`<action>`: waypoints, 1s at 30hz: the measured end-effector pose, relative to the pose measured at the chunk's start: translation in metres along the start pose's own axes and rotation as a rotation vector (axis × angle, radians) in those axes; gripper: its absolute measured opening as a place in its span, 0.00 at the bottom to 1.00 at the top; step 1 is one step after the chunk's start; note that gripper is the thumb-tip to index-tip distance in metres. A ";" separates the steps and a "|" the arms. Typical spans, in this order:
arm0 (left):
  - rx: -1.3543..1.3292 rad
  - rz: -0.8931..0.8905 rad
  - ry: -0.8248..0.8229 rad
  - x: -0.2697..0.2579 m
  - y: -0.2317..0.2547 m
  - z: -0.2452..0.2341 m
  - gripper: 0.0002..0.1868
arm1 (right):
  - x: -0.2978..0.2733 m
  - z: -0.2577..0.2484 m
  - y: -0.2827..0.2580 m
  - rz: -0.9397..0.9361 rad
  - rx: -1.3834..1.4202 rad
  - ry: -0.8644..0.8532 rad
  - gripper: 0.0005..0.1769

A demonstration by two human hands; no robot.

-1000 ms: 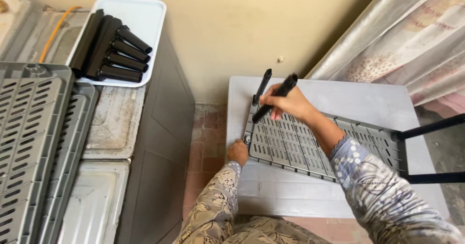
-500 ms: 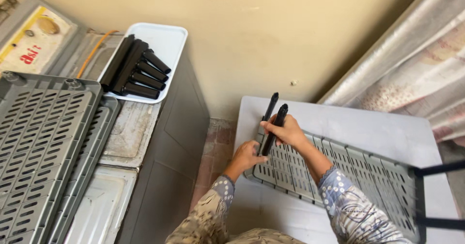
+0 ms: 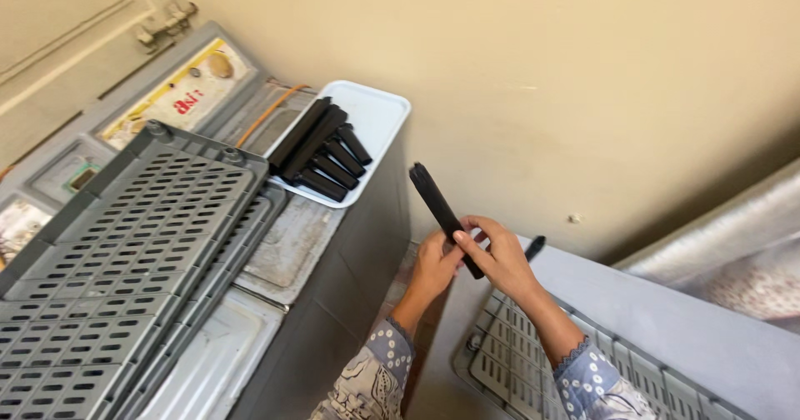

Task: The person assembles a plastic storage rack. They attach black plastic leg tubes to the corners of gray perforated shelves, press the tubes firmly into the corner sockets, then lift and stack the shelves onto the assembled legs to build the rack.

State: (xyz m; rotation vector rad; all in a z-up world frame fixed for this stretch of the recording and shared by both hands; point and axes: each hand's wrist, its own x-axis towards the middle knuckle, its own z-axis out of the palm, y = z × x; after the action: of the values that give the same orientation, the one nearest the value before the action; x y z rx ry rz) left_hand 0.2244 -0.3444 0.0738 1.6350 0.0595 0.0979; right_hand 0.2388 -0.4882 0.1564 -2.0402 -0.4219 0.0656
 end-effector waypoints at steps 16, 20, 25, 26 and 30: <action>-0.403 0.013 0.209 0.165 -0.012 -0.126 0.28 | 0.201 0.121 0.010 -0.165 -0.315 0.190 0.30; -0.377 -0.003 0.267 0.170 -0.027 -0.138 0.24 | 0.258 0.143 0.029 -0.107 -0.396 0.163 0.30; -0.320 -0.035 0.267 0.164 -0.029 -0.145 0.18 | 0.303 0.164 0.049 -0.122 -0.458 0.167 0.30; -0.306 -0.040 0.270 0.163 -0.028 -0.146 0.17 | 0.308 0.170 0.051 -0.129 -0.472 0.175 0.30; -0.249 -0.057 0.304 0.160 -0.023 -0.149 0.20 | 0.320 0.191 0.045 -0.176 -0.530 0.190 0.31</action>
State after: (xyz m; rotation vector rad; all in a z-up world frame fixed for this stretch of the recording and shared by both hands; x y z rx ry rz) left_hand 0.3694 -0.1791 0.0648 1.3585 0.3141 0.2980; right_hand 0.5081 -0.2433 0.0660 -2.4866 -0.5367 -0.3821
